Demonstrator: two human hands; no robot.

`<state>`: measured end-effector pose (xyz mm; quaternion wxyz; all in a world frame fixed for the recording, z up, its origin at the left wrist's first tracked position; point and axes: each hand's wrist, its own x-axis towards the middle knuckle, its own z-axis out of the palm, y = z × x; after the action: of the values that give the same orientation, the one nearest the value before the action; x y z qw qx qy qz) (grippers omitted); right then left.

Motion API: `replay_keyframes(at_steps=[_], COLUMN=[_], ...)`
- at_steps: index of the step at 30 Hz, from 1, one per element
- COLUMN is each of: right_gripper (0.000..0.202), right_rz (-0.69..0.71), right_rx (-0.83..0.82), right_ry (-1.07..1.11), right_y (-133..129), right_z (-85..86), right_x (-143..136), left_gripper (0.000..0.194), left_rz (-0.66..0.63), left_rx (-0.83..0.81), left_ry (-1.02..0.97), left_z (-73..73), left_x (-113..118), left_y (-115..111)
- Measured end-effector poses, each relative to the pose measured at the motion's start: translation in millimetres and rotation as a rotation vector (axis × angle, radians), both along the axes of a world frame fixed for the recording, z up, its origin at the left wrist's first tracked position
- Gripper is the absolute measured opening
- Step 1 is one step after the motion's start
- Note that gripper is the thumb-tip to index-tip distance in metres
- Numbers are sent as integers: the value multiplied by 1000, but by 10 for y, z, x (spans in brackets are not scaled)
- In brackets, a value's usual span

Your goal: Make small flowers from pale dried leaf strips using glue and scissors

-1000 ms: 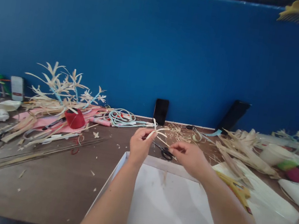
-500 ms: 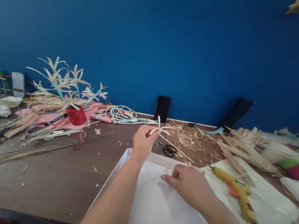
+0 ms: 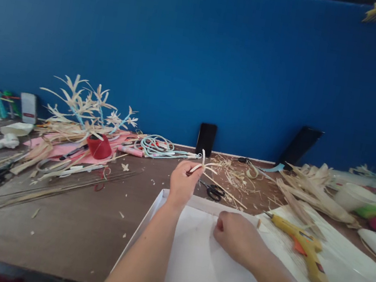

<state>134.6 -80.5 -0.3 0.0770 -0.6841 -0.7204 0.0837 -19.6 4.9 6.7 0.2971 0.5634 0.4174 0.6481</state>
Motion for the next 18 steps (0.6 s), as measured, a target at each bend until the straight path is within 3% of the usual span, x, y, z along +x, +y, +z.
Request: replay_keyframes(at_steps=[2, 9, 18], right_gripper=[11, 20, 30], right_rz=[-38, -192, -237], right_rx=[3, -24, 165], right_ry=[183, 1141, 1522], right_y=[54, 318, 664], right_z=[22, 146, 309], right_x=[73, 150, -216], left_gripper=[14, 22, 23], left_rz=[-15, -114, -228], left_rx=[-13, -173, -290], left_ry=[-7, -69, -152], left_z=[-3, 9, 80], left_x=[0, 29, 73], left_y=[0, -18, -55])
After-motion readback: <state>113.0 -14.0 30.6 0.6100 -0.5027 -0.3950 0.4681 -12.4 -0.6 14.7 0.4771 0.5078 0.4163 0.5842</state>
